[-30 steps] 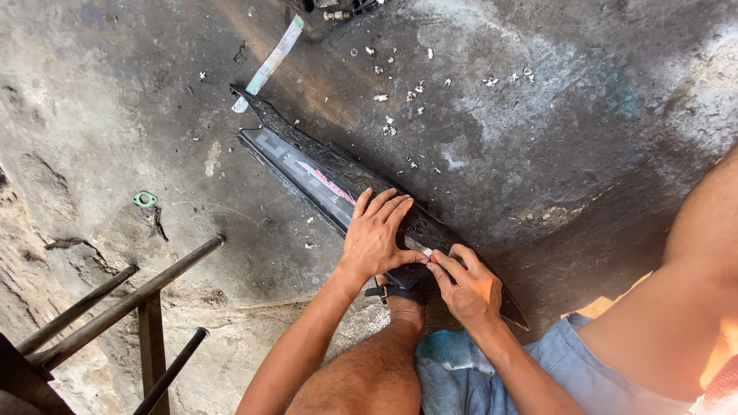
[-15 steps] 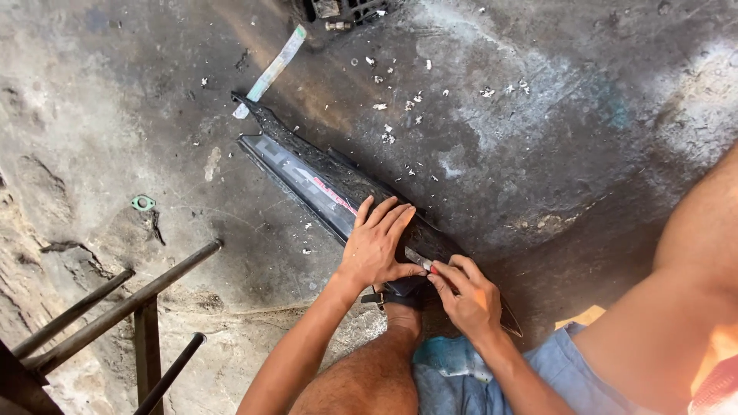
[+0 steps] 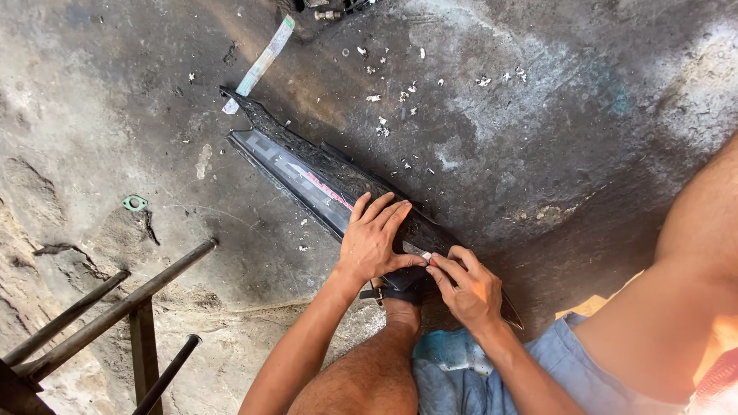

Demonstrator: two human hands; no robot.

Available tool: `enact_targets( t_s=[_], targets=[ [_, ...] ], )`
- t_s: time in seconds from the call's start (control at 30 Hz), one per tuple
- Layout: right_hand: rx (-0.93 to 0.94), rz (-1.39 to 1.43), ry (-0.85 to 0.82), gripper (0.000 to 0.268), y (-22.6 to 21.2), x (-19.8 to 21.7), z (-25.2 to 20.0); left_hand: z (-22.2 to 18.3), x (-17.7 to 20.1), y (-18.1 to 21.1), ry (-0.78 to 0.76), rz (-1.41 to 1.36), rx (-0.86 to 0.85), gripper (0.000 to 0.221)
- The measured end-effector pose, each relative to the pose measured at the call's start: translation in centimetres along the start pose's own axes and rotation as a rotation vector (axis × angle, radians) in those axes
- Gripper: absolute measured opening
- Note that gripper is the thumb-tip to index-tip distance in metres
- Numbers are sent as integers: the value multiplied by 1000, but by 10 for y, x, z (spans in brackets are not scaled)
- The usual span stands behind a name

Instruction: Scraping off a sticker or protective film from a black motorcycle plastic body part using a small blade.

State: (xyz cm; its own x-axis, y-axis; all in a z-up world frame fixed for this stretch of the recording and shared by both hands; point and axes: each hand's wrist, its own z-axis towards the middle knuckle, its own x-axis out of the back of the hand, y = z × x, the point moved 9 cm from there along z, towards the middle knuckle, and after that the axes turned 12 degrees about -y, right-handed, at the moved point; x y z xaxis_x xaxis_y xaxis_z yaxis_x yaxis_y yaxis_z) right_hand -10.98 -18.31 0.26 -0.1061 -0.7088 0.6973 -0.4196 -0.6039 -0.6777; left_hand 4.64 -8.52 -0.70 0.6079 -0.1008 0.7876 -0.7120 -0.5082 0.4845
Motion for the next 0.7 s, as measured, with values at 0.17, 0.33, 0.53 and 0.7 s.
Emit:
enact_targets(
  t_s=[0.17,0.33,0.53,0.7],
  targets=[
    [-20,73,-10,16,8,-1,14,4,-3,-1,36,-17,43,93],
    [0,128,-70,17,9,-12,8,0,8,-1,19,-26,36,102],
    [-46,135,-152,26,3,-19,-1,-9,13,-7,-32,8,-3,121],
    [-92,138,-64,29,-34,10,15,-12,25,-9,6,46,59,112]
  ],
)
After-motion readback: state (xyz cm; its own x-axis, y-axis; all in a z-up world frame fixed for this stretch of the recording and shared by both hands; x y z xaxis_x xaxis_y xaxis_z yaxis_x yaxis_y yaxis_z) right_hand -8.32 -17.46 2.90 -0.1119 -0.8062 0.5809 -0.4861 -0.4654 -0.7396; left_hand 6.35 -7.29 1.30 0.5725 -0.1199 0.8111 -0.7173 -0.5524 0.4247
